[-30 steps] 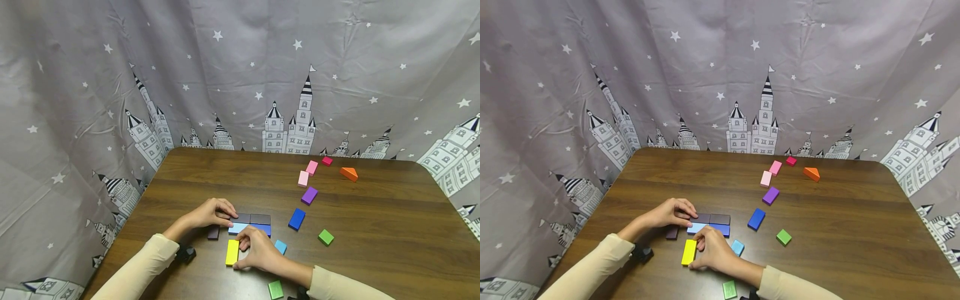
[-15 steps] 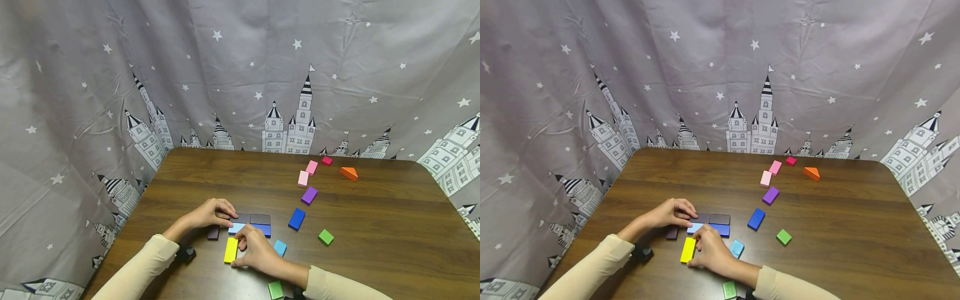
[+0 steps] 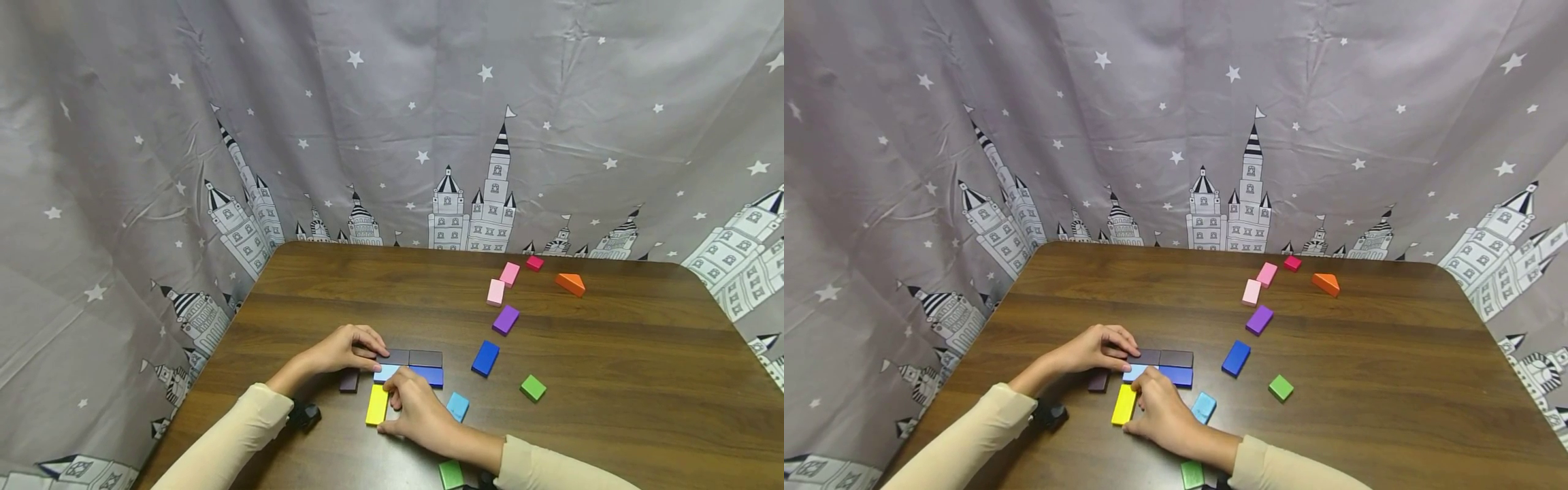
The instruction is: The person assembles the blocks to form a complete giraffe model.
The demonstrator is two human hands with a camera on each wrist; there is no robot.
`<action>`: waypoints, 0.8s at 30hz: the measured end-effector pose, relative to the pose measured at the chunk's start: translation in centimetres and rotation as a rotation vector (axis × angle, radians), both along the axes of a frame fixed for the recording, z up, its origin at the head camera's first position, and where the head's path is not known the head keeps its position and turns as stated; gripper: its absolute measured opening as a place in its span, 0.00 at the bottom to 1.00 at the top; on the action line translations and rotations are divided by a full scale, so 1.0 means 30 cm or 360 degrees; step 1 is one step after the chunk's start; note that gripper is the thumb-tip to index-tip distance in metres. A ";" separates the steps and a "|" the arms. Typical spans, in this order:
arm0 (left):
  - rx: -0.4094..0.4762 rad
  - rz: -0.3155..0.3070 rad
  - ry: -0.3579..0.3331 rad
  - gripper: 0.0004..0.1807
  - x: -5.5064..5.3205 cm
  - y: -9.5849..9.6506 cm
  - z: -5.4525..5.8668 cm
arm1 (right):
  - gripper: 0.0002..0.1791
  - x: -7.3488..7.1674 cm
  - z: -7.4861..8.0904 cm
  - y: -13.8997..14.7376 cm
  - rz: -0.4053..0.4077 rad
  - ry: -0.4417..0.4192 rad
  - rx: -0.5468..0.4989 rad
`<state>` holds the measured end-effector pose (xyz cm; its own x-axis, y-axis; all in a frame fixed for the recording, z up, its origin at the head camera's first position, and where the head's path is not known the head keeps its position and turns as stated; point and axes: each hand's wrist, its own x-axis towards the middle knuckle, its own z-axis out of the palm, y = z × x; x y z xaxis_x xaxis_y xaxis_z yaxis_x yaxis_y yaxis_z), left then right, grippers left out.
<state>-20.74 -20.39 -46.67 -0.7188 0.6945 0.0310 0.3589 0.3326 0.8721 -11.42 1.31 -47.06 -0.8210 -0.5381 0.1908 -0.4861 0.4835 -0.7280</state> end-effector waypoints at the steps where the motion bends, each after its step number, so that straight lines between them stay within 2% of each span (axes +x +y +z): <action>1: 0.0000 -0.0002 0.0002 0.13 0.000 -0.001 0.000 | 0.27 0.000 -0.001 -0.001 -0.0002 0.0001 -0.0004; 24: -0.0001 0.0003 0.0010 0.13 -0.002 0.001 0.001 | 0.26 -0.015 -0.008 -0.002 -0.0006 -0.0042 -0.0093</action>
